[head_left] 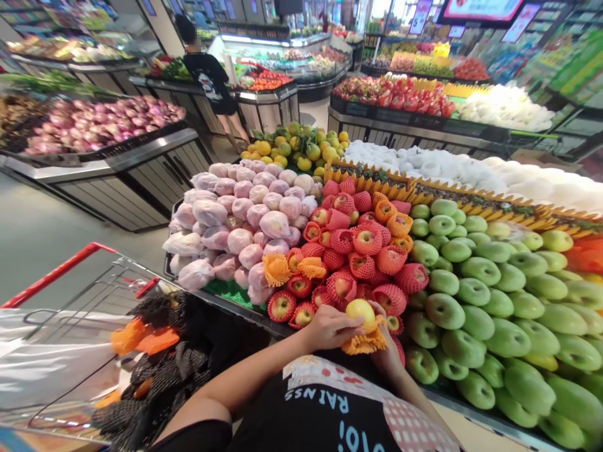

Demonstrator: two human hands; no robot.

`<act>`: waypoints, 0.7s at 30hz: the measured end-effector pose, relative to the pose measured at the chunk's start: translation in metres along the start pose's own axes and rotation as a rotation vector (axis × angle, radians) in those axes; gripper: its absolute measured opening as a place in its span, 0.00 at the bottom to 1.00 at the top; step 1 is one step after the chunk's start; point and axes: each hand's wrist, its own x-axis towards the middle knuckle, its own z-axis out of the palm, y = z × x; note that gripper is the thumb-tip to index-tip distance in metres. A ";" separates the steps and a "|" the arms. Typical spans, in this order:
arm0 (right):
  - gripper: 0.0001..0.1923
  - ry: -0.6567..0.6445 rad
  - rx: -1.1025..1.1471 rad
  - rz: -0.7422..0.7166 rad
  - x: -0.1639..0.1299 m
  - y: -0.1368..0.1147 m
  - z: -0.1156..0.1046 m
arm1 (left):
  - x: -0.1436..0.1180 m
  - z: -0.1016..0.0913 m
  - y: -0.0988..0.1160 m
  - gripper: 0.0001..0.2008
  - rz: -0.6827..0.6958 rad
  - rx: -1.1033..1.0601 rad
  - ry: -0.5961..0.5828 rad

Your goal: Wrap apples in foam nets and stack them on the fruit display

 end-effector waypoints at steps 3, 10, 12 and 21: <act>0.27 -0.037 0.097 0.059 0.001 -0.001 0.003 | 0.001 0.003 0.004 0.17 -0.204 -0.170 -0.038; 0.26 -0.084 -0.046 0.106 0.008 0.007 0.000 | 0.015 0.016 0.001 0.24 -0.718 -0.571 0.391; 0.29 -0.084 -0.178 0.027 0.013 0.013 -0.003 | 0.017 0.020 -0.006 0.24 -0.779 -0.583 0.487; 0.41 -0.212 -0.437 -0.250 0.025 0.014 -0.005 | 0.001 0.044 -0.039 0.29 -0.851 -0.543 0.321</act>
